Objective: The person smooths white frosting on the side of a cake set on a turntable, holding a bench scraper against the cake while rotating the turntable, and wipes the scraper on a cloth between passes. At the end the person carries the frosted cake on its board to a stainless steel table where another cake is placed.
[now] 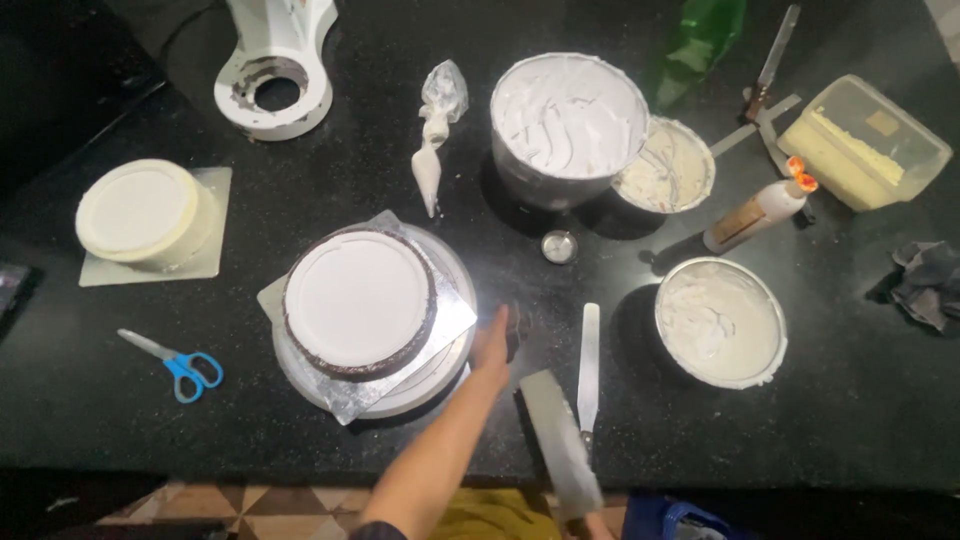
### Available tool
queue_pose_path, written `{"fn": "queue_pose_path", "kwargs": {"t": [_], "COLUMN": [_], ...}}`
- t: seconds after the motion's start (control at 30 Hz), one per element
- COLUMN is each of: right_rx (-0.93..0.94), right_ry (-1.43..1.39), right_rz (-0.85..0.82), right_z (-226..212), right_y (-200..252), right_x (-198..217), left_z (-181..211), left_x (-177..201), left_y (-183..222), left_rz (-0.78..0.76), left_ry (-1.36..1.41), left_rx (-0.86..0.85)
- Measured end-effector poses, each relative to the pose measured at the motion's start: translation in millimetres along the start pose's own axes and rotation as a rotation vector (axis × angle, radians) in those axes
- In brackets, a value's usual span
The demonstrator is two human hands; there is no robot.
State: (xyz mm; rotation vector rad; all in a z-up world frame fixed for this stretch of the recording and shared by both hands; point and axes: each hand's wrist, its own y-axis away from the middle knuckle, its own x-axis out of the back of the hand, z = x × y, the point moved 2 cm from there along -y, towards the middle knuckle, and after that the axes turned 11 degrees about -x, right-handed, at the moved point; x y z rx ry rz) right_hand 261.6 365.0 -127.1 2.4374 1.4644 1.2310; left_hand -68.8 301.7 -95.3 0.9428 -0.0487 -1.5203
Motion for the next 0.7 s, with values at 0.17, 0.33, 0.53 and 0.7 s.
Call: {"fn": "queue_pose_path", "kwargs": {"t": [0.17,0.33,0.53,0.7], "right_rx": [-0.151,-0.21,-0.231,-0.237], "right_ry": [-0.406,-0.811,-0.833,-0.802], "right_rz": [-0.156,-0.389,-0.428,-0.385], "right_z": [8,-246,-300,-304], "right_y": [-20,-17,-34,-34], "right_x": [10,7,-21,-44], "left_z": [74,93,155,142], "left_x": [35,174,195,195], "left_y": [108,135,142,143], "left_rz": [-0.421,-0.187,0.111,0.041], "left_ry": [-0.503,-0.053,0.26,0.306], "left_rx": [-0.104,-0.007,-0.202,-0.211]}}
